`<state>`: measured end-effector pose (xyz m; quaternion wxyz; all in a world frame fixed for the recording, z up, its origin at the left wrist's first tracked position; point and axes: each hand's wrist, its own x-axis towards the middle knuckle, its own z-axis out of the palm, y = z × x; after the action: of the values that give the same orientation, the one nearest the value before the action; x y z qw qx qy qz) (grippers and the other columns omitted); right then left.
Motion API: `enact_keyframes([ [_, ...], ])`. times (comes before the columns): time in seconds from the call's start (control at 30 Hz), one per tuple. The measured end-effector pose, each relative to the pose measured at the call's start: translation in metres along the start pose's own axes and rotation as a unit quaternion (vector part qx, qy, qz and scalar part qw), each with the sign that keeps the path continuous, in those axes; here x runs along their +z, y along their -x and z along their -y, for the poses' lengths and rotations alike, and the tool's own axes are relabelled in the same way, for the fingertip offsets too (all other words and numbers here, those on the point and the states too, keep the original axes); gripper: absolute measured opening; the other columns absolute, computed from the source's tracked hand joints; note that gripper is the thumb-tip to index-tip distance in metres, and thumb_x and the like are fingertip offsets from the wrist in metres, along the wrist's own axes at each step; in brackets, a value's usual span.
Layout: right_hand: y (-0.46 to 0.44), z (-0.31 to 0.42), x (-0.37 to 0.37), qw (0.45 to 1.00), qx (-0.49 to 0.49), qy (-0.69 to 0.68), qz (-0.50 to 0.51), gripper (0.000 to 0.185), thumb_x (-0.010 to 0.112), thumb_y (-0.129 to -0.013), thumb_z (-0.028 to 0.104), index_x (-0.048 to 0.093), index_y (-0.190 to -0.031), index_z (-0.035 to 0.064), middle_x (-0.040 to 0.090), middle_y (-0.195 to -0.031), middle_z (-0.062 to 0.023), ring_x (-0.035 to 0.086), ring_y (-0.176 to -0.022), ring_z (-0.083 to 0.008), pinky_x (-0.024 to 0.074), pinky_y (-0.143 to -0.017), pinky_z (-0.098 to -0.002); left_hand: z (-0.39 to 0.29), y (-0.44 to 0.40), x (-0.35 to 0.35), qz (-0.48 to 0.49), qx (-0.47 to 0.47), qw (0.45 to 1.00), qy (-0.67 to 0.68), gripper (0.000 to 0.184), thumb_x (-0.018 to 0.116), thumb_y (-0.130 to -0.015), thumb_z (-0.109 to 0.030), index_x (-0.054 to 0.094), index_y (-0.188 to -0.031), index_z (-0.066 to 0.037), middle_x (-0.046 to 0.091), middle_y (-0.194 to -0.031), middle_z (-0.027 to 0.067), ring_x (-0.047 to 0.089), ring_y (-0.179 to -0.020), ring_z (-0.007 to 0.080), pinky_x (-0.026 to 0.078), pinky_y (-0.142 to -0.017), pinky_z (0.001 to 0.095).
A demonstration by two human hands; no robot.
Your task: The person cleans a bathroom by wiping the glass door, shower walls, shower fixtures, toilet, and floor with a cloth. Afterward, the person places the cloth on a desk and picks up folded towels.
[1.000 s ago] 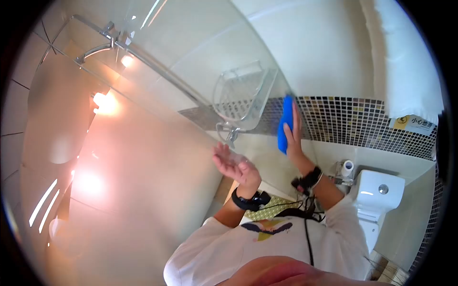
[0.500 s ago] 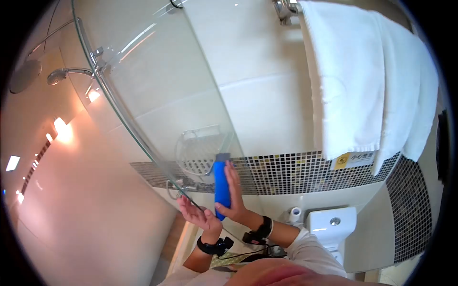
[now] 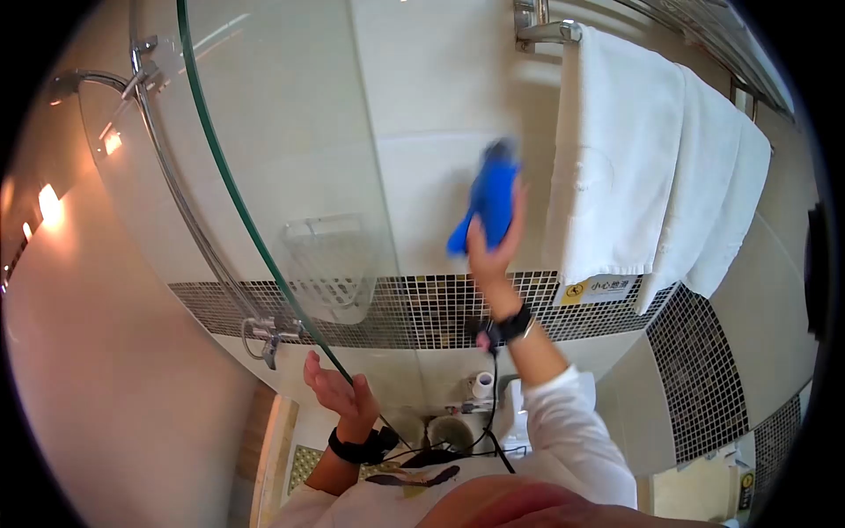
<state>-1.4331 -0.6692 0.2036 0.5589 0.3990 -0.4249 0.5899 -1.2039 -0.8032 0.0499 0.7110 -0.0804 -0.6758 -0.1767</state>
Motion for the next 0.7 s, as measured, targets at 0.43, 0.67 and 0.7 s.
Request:
enact_keyframes([
  [0.43,-0.016,-0.031,0.107,0.879,-0.191,0.353,0.257,0.063,0.054,-0.076,0.035,0.035,-0.132,0.0130,0.027,-0.140,-0.0027,0.019,-0.130,-0.0322,0.0116,-0.104,-0.0518,-0.001,0.006,-0.007,0.050,0.040,0.998,-0.017,0.057,0.050,-0.081,-0.002,0.025,-0.130,-0.015,0.022,-0.139,0.0097,0.024,-0.121,0.0389,0.022,-0.096,0.0520],
  [0.67,-0.089,-0.063,0.059,0.876,-0.142,0.448,0.111,0.064,0.053,-0.076,0.029,0.031,-0.134,0.0115,0.026,-0.141,-0.0044,0.021,-0.129,-0.0327,0.0150,-0.103,-0.0525,0.006,0.010,-0.001,0.021,0.038,0.998,0.041,0.040,0.055,-0.079,-0.003,0.033,-0.111,-0.014,0.029,-0.131,0.0081,0.028,-0.118,0.0367,0.025,-0.094,0.0518],
  [0.7,-0.091,-0.064,0.055,0.884,-0.121,0.447,0.062,0.062,0.052,-0.078,0.029,0.032,-0.133,0.0112,0.026,-0.141,-0.0048,0.022,-0.128,-0.0332,0.0162,-0.102,-0.0539,0.006,0.011,-0.002,0.026,0.036,0.998,0.042,0.040,0.055,-0.079,-0.003,0.033,-0.111,-0.014,0.029,-0.131,0.0081,0.028,-0.118,0.0367,0.025,-0.094,0.0518],
])
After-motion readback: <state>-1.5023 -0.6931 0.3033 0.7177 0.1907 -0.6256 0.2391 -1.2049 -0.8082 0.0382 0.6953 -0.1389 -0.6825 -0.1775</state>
